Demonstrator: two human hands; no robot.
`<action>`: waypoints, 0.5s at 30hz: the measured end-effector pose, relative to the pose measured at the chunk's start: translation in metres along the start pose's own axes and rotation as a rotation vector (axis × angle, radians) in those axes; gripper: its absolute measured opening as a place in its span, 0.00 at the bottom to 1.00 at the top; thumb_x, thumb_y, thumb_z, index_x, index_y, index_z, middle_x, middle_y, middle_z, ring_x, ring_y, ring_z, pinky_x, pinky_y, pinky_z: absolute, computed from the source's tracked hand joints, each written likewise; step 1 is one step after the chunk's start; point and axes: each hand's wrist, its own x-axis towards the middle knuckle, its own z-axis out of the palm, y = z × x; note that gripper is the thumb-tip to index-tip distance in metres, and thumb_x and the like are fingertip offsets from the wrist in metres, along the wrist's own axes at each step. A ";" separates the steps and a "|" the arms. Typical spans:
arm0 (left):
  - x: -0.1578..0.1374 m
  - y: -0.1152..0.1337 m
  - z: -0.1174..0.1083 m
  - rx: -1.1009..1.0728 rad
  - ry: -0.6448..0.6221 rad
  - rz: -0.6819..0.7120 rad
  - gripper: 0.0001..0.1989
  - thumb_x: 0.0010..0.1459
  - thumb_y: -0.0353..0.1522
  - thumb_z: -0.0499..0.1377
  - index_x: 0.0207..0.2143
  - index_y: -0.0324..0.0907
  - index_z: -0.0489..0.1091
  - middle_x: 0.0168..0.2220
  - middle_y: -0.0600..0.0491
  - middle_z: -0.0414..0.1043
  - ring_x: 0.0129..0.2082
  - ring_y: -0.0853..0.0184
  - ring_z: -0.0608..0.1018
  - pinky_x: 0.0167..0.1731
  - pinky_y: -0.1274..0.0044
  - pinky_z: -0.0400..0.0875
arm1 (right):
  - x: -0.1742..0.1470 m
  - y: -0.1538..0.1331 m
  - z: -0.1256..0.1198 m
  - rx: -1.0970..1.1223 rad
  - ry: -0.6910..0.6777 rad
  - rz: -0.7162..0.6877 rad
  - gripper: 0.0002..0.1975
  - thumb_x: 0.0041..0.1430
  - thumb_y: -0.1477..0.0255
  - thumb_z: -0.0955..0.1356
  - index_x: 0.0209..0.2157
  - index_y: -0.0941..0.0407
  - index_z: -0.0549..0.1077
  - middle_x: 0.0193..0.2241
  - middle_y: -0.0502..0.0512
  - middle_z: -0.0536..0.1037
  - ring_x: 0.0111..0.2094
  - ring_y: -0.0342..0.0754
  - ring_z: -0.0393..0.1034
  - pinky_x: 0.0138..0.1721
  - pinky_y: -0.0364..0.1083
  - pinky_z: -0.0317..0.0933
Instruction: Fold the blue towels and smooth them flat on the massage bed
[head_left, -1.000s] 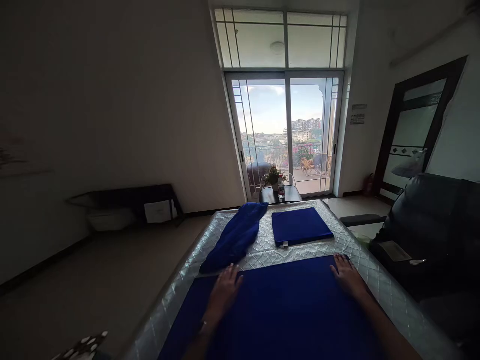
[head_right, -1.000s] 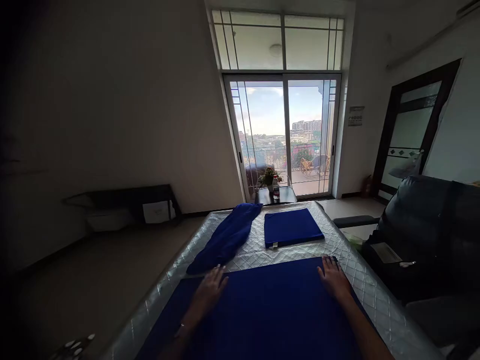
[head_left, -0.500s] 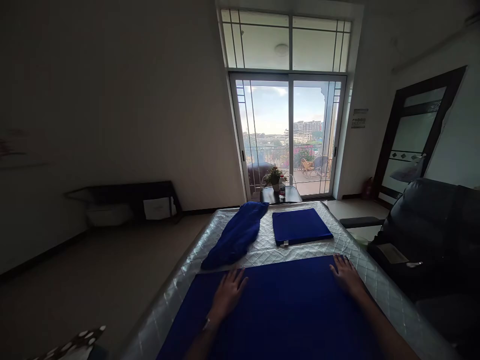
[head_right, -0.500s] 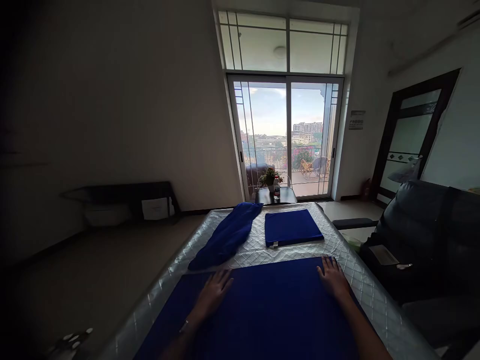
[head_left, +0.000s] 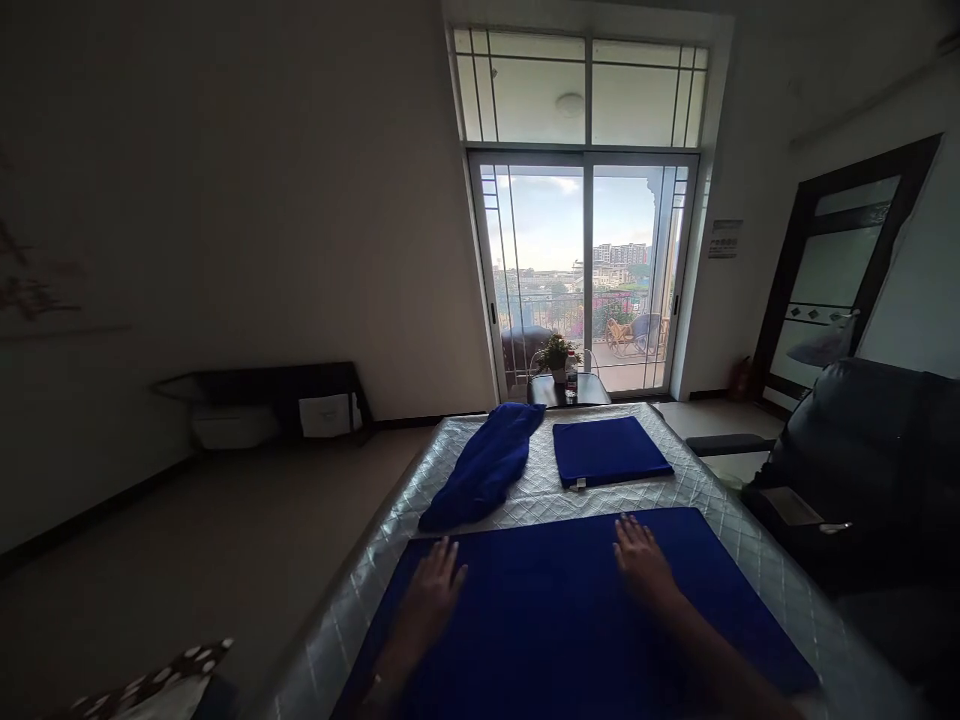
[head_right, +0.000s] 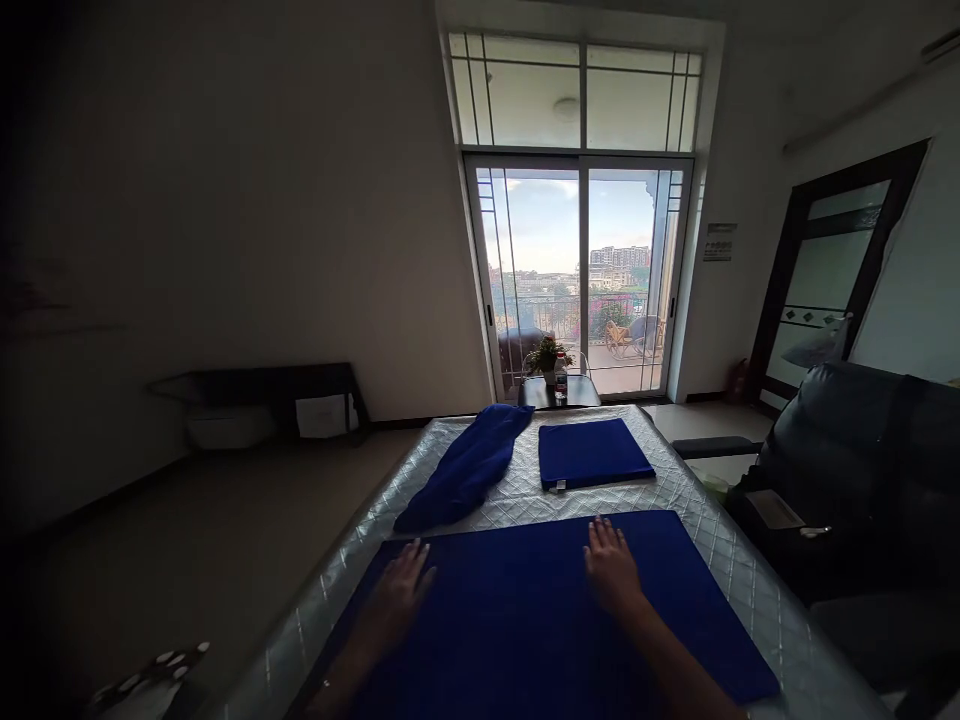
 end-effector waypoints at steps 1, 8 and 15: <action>0.002 0.028 -0.002 -0.043 -0.042 0.082 0.26 0.70 0.39 0.42 0.63 0.39 0.66 0.67 0.45 0.64 0.69 0.60 0.64 0.66 0.65 0.62 | -0.002 -0.022 0.004 0.042 -0.039 -0.044 0.31 0.69 0.66 0.51 0.68 0.66 0.56 0.70 0.66 0.57 0.72 0.56 0.47 0.70 0.56 0.44; -0.012 0.145 0.011 -0.236 -0.214 0.379 0.28 0.72 0.43 0.37 0.68 0.44 0.55 0.70 0.47 0.57 0.71 0.60 0.60 0.67 0.60 0.63 | -0.026 -0.087 0.037 0.157 -0.209 -0.115 0.32 0.71 0.61 0.50 0.70 0.59 0.50 0.72 0.58 0.49 0.73 0.50 0.40 0.72 0.55 0.39; -0.035 0.081 0.005 -0.171 -0.283 0.151 0.30 0.70 0.46 0.40 0.69 0.46 0.53 0.72 0.50 0.52 0.72 0.61 0.56 0.69 0.60 0.57 | -0.044 -0.050 0.026 0.147 -0.163 -0.049 0.36 0.69 0.52 0.51 0.71 0.57 0.51 0.72 0.55 0.51 0.73 0.51 0.41 0.73 0.56 0.39</action>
